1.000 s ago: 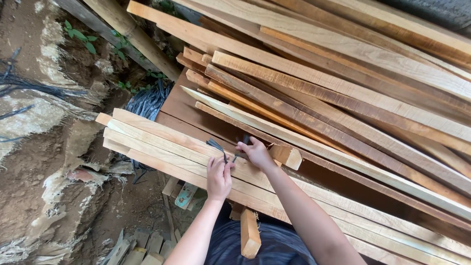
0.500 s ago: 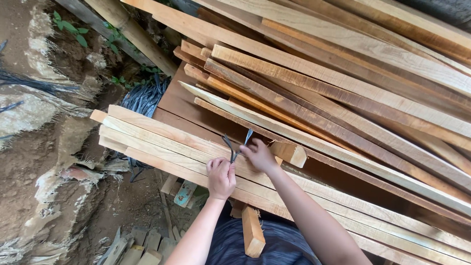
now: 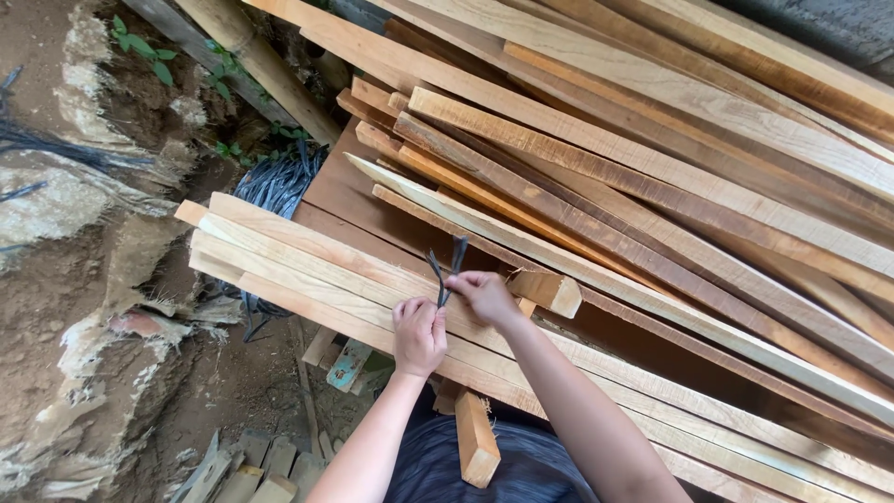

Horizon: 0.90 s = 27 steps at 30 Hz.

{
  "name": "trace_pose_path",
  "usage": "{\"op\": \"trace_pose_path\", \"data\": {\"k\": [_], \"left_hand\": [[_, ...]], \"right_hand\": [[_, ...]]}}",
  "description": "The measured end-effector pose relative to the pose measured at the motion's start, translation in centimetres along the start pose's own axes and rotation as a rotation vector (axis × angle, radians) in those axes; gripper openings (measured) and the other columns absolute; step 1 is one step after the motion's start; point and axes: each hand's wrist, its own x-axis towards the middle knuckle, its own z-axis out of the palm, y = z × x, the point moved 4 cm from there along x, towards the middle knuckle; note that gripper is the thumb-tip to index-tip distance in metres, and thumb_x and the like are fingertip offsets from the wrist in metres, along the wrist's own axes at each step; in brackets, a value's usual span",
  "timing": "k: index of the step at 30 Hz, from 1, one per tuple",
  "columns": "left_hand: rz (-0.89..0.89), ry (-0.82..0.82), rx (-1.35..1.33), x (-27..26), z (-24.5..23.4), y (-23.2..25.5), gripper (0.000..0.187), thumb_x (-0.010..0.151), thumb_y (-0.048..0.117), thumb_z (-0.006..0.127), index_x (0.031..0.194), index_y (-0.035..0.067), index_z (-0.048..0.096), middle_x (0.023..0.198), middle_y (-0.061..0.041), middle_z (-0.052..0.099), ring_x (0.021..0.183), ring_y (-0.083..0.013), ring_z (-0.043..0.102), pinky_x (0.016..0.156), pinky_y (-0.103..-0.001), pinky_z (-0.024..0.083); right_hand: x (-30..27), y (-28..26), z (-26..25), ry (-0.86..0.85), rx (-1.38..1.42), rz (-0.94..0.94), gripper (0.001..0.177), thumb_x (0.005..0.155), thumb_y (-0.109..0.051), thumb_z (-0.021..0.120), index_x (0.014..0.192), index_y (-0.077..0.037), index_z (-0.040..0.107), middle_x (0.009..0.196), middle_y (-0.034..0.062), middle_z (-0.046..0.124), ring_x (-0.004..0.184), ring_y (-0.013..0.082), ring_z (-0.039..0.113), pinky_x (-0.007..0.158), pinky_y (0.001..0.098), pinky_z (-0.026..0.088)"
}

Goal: The person stacks several thin wooden planks on a workbench and then secures them together using a black plastic tie. The camera is extremely shaky throughout the process.

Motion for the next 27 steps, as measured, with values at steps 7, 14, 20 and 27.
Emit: {"op": "trace_pose_path", "data": {"k": [7, 14, 20, 27], "left_hand": [[0.041, 0.033, -0.099, 0.4, -1.1, 0.8, 0.016, 0.100, 0.015, 0.057, 0.092, 0.003, 0.065, 0.102, -0.013, 0.071, 0.108, -0.0285, 0.065, 0.101, -0.046, 0.040], [0.048, -0.037, -0.014, 0.6, -0.1, 1.0, 0.016, 0.096, 0.017, 0.059, 0.086, 0.006, 0.064, 0.090, -0.009, 0.068, 0.100, -0.0283, 0.063, 0.095, -0.045, 0.040], [0.017, -0.088, -0.001, -0.4, -0.1, 0.4, 0.016, 0.096, 0.019, 0.059, 0.085, 0.008, 0.063, 0.087, -0.006, 0.066, 0.095, -0.0263, 0.061, 0.090, -0.044, 0.041], [0.043, -0.069, 0.029, 0.5, -0.2, 0.5, 0.014, 0.096, 0.018, 0.057, 0.090, 0.008, 0.065, 0.096, -0.008, 0.069, 0.109, -0.0261, 0.062, 0.098, -0.045, 0.040]], "right_hand": [[0.8, -2.7, -0.3, -0.047, 0.235, 0.032, 0.034, 0.104, -0.026, 0.052, 0.097, -0.004, 0.076, 0.094, 0.0045, 0.079, 0.088, 0.0130, 0.071, 0.085, 0.0276, 0.056], [7.4, 3.5, -0.3, 0.002, 0.286, 0.201, 0.030, 0.104, -0.018, 0.055, 0.082, -0.004, 0.069, 0.076, 0.0047, 0.066, 0.070, 0.0159, 0.057, 0.067, 0.0315, 0.048], [6.5, 1.4, 1.0, 0.114, 0.113, 0.365, 0.022, 0.091, -0.013, 0.059, 0.076, -0.006, 0.074, 0.071, 0.0062, 0.067, 0.067, 0.0174, 0.058, 0.061, 0.0337, 0.042], [4.0, -0.8, 1.0, 0.207, 0.042, 0.537, 0.026, 0.093, -0.023, 0.062, 0.072, -0.010, 0.068, 0.062, 0.0041, 0.055, 0.059, 0.0206, 0.044, 0.053, 0.0407, 0.031]]}}
